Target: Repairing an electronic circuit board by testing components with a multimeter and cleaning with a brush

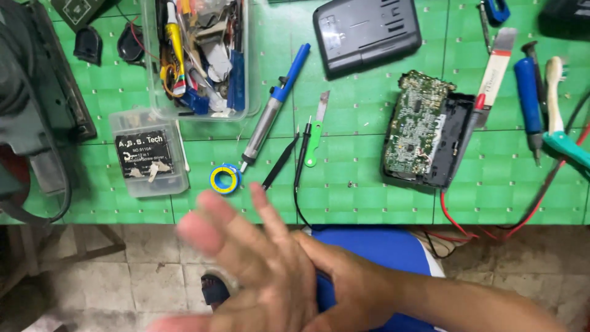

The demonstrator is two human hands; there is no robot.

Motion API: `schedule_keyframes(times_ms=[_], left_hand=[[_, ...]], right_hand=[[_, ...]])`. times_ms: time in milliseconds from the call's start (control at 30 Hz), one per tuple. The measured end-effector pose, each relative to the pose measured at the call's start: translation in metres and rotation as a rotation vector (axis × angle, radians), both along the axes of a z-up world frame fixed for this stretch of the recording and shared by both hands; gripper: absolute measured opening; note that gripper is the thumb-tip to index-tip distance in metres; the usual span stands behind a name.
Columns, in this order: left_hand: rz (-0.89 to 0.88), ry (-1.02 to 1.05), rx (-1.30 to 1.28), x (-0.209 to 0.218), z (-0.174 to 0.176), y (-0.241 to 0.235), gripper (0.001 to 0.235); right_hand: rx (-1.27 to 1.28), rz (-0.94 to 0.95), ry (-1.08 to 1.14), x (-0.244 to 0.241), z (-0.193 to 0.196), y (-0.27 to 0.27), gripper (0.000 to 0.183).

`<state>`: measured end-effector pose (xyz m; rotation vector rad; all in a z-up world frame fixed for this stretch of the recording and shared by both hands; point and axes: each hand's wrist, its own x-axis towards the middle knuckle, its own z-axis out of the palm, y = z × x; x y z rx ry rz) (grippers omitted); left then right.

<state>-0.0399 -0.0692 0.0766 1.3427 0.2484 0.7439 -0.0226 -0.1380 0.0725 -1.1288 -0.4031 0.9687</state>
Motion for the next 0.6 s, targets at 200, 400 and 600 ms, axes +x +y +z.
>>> schedule_keyframes(times_ms=[200,400,600], left_hand=[[-0.135,-0.487,-0.48,0.006,0.006,0.023,0.114],[-0.497,-0.348,-0.294,-0.016,-0.007,0.047,0.065],[-0.635,-0.418,-0.285,0.001,-0.022,0.041,0.039]], right_hand=[[0.471,-0.173,0.22,0.013,0.029,0.025,0.12],[0.055,-0.163,-0.589,0.001,0.026,0.022,0.06],[-0.08,-0.158,-0.224,-0.016,-0.016,0.004,0.035]])
